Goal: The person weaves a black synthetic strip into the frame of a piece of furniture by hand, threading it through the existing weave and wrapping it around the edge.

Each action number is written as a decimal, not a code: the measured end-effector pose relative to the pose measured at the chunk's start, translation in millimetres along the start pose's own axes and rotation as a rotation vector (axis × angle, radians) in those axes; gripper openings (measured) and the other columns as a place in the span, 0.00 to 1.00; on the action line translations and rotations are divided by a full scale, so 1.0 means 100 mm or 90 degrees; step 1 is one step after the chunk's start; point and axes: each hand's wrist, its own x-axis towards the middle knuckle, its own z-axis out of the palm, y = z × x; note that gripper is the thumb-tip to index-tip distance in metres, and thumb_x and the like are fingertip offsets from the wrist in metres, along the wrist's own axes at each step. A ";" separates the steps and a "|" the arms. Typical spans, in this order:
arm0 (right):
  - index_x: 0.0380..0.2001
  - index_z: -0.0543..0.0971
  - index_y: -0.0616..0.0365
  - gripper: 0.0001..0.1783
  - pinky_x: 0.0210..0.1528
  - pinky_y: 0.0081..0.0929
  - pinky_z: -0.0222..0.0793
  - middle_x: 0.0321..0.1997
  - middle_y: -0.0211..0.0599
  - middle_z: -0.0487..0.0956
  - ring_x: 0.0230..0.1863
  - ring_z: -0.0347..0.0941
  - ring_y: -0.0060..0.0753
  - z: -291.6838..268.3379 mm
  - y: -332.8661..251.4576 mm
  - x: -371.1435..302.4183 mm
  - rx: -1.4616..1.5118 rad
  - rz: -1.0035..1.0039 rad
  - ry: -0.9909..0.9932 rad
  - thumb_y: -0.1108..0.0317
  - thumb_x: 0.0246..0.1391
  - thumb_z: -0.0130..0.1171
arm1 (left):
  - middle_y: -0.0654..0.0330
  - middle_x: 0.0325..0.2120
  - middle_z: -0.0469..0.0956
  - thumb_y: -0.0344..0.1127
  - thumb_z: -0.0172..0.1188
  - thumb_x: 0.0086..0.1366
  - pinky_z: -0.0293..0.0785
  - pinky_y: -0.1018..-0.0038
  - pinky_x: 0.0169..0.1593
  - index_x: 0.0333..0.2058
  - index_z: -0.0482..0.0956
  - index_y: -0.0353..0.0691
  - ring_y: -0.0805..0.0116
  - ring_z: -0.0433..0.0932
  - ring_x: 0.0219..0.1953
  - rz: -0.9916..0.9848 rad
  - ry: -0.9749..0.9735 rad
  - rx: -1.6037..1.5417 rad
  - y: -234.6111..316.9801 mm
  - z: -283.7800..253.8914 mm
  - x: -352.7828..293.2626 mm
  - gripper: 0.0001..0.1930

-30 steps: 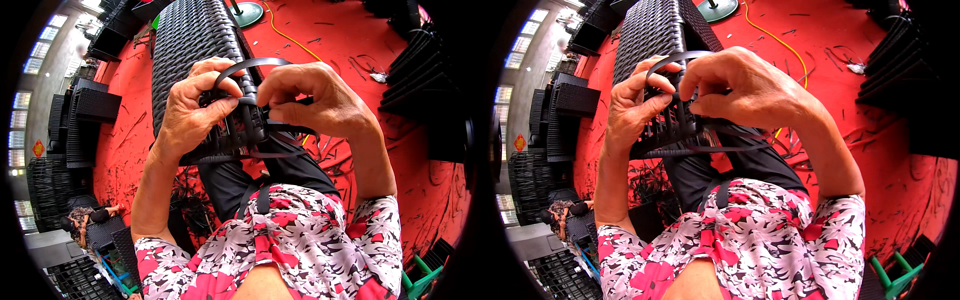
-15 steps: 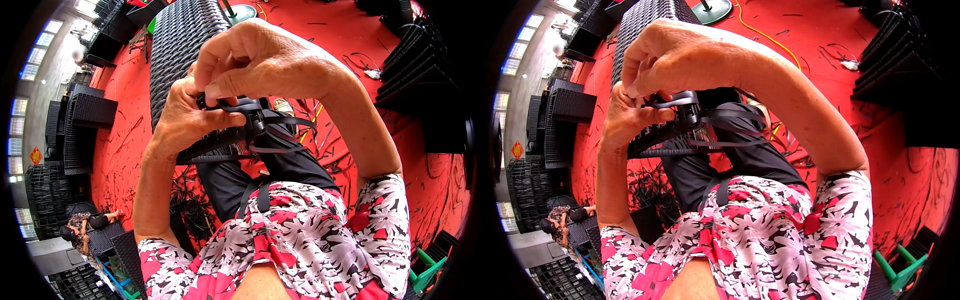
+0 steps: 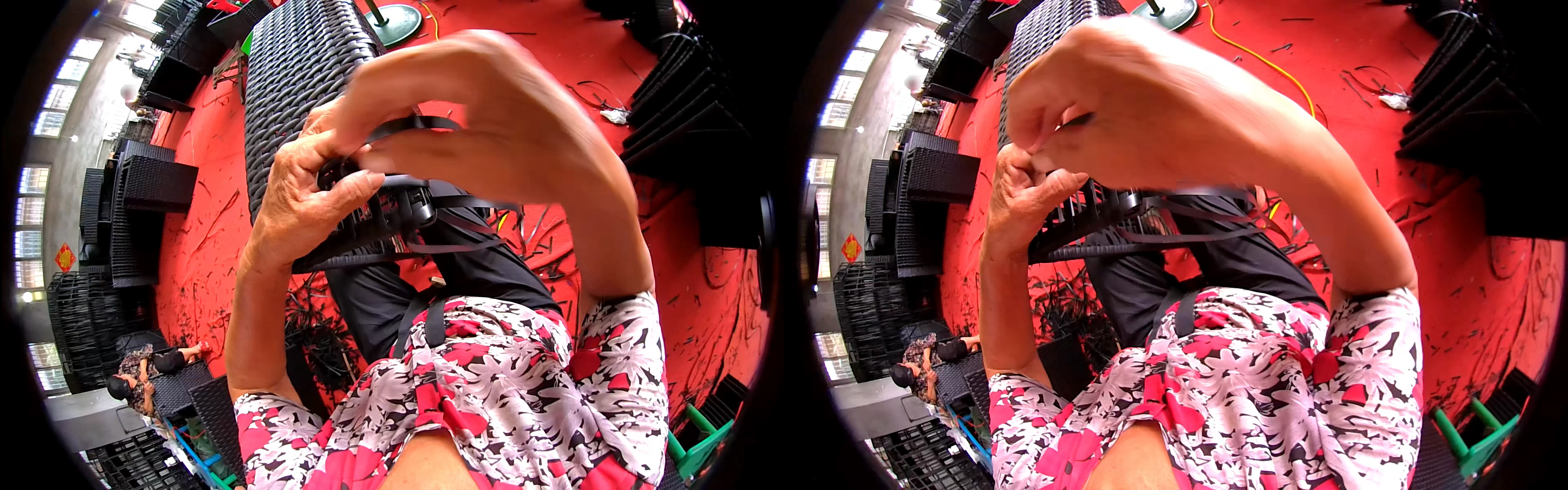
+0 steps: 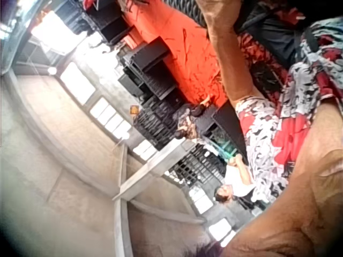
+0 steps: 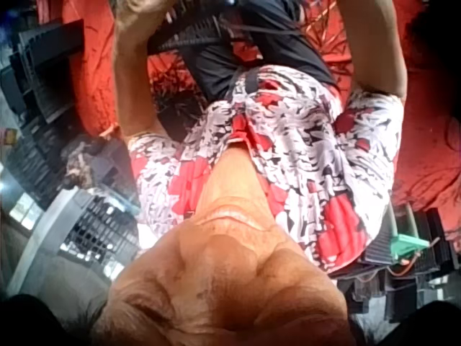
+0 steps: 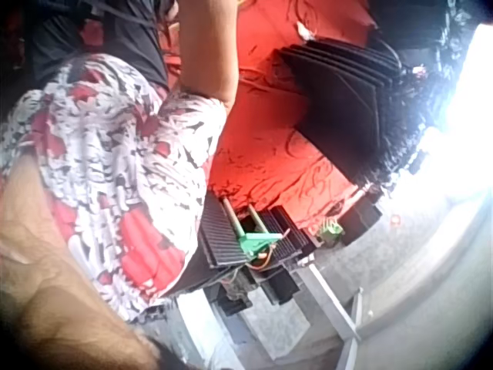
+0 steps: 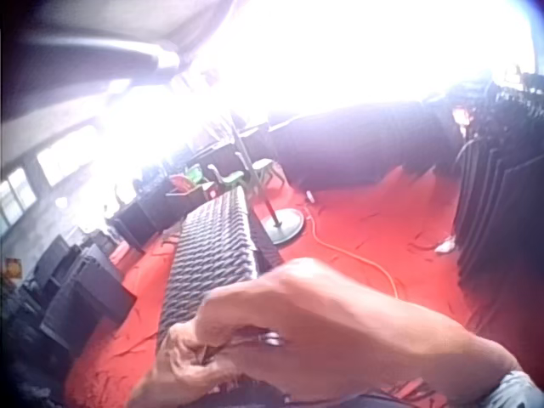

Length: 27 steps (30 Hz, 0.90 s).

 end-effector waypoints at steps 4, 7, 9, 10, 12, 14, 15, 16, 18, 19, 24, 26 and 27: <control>0.27 0.80 0.65 0.11 0.32 0.29 0.72 0.24 0.38 0.79 0.26 0.76 0.36 -0.08 -0.23 -0.42 -0.217 -0.053 0.189 0.75 0.36 0.68 | 0.55 0.43 0.78 0.27 0.64 0.51 0.55 0.62 0.62 0.27 0.79 0.36 0.56 0.65 0.59 0.161 0.017 0.035 -0.02 0.03 0.09 0.04; 0.25 0.79 0.65 0.08 0.26 0.25 0.69 0.22 0.40 0.78 0.23 0.75 0.34 0.00 -0.17 -0.71 -0.140 0.052 0.173 0.73 0.41 0.67 | 0.52 0.47 0.76 0.26 0.61 0.52 0.55 0.65 0.61 0.27 0.77 0.33 0.60 0.64 0.59 0.239 -0.053 0.123 0.03 -0.01 0.12 0.03; 0.27 0.80 0.62 0.07 0.25 0.25 0.68 0.21 0.35 0.76 0.22 0.74 0.29 0.03 -0.01 -0.85 0.056 0.282 0.077 0.69 0.49 0.63 | 0.52 0.47 0.76 0.26 0.62 0.50 0.55 0.62 0.61 0.26 0.78 0.34 0.58 0.64 0.59 0.232 -0.041 0.111 0.01 -0.03 0.11 0.04; 0.29 0.80 0.62 0.09 0.25 0.22 0.68 0.22 0.32 0.77 0.22 0.73 0.23 0.02 0.07 -0.84 0.279 0.418 0.054 0.66 0.52 0.62 | 0.53 0.46 0.77 0.26 0.63 0.50 0.55 0.61 0.61 0.26 0.78 0.34 0.57 0.65 0.59 0.220 -0.021 0.098 0.02 -0.02 0.09 0.04; 0.35 0.80 0.61 0.12 0.26 0.13 0.68 0.24 0.24 0.79 0.24 0.71 0.11 0.03 0.35 -0.90 0.544 0.543 0.000 0.62 0.56 0.60 | 0.54 0.45 0.77 0.27 0.63 0.50 0.56 0.61 0.61 0.25 0.78 0.34 0.56 0.66 0.58 0.128 0.013 0.040 0.08 0.02 0.05 0.04; 0.40 0.80 0.62 0.14 0.34 0.14 0.70 0.30 0.27 0.80 0.30 0.73 0.14 0.22 0.55 -0.97 0.571 0.476 -0.041 0.63 0.54 0.62 | 0.51 0.47 0.76 0.28 0.63 0.50 0.57 0.64 0.60 0.24 0.78 0.33 0.58 0.67 0.57 0.164 0.001 0.085 0.09 0.01 0.06 0.05; 0.40 0.80 0.63 0.15 0.38 0.15 0.70 0.32 0.28 0.80 0.34 0.74 0.15 0.32 0.58 -0.96 0.608 0.444 -0.042 0.64 0.53 0.63 | 0.50 0.48 0.75 0.29 0.62 0.51 0.58 0.65 0.59 0.24 0.78 0.32 0.58 0.67 0.57 0.180 -0.003 0.106 0.08 0.00 0.07 0.05; 0.42 0.79 0.64 0.16 0.43 0.17 0.70 0.37 0.30 0.80 0.38 0.74 0.18 0.36 0.59 -0.96 0.629 0.410 -0.071 0.65 0.53 0.63 | 0.50 0.48 0.76 0.29 0.62 0.51 0.57 0.64 0.60 0.24 0.78 0.32 0.58 0.67 0.57 0.184 -0.015 0.096 0.07 -0.01 0.08 0.05; 0.43 0.79 0.63 0.16 0.44 0.19 0.71 0.39 0.31 0.80 0.40 0.74 0.19 0.48 0.65 -0.99 0.628 0.379 -0.079 0.66 0.54 0.62 | 0.50 0.47 0.76 0.29 0.62 0.51 0.56 0.63 0.61 0.23 0.77 0.33 0.58 0.66 0.57 0.191 -0.038 0.074 0.05 -0.03 0.12 0.05; 0.42 0.79 0.63 0.15 0.42 0.18 0.71 0.37 0.30 0.80 0.38 0.74 0.18 0.50 0.58 -1.00 0.652 0.467 -0.071 0.65 0.55 0.61 | 0.50 0.47 0.76 0.29 0.62 0.51 0.56 0.62 0.61 0.23 0.77 0.33 0.58 0.66 0.58 0.198 -0.035 0.087 0.04 -0.04 0.12 0.05; 0.34 0.81 0.62 0.10 0.32 0.12 0.67 0.25 0.22 0.78 0.27 0.71 0.12 0.48 0.63 -0.95 0.730 0.468 -0.134 0.66 0.54 0.62 | 0.50 0.47 0.76 0.29 0.62 0.51 0.52 0.59 0.63 0.23 0.77 0.33 0.56 0.64 0.59 0.210 -0.044 0.124 0.04 -0.05 0.11 0.05; 0.33 0.81 0.62 0.10 0.29 0.12 0.65 0.24 0.21 0.76 0.26 0.69 0.11 0.43 0.61 -0.94 0.642 0.479 -0.085 0.65 0.54 0.62 | 0.50 0.47 0.76 0.29 0.61 0.51 0.52 0.59 0.63 0.23 0.77 0.33 0.56 0.65 0.59 0.208 -0.034 0.115 0.05 -0.03 0.12 0.05; 0.33 0.81 0.62 0.10 0.28 0.11 0.65 0.23 0.21 0.76 0.25 0.68 0.10 0.41 0.60 -0.92 0.599 0.482 -0.065 0.65 0.53 0.63 | 0.50 0.47 0.76 0.29 0.61 0.51 0.52 0.59 0.63 0.23 0.78 0.34 0.56 0.65 0.59 0.205 -0.024 0.112 0.05 -0.03 0.10 0.04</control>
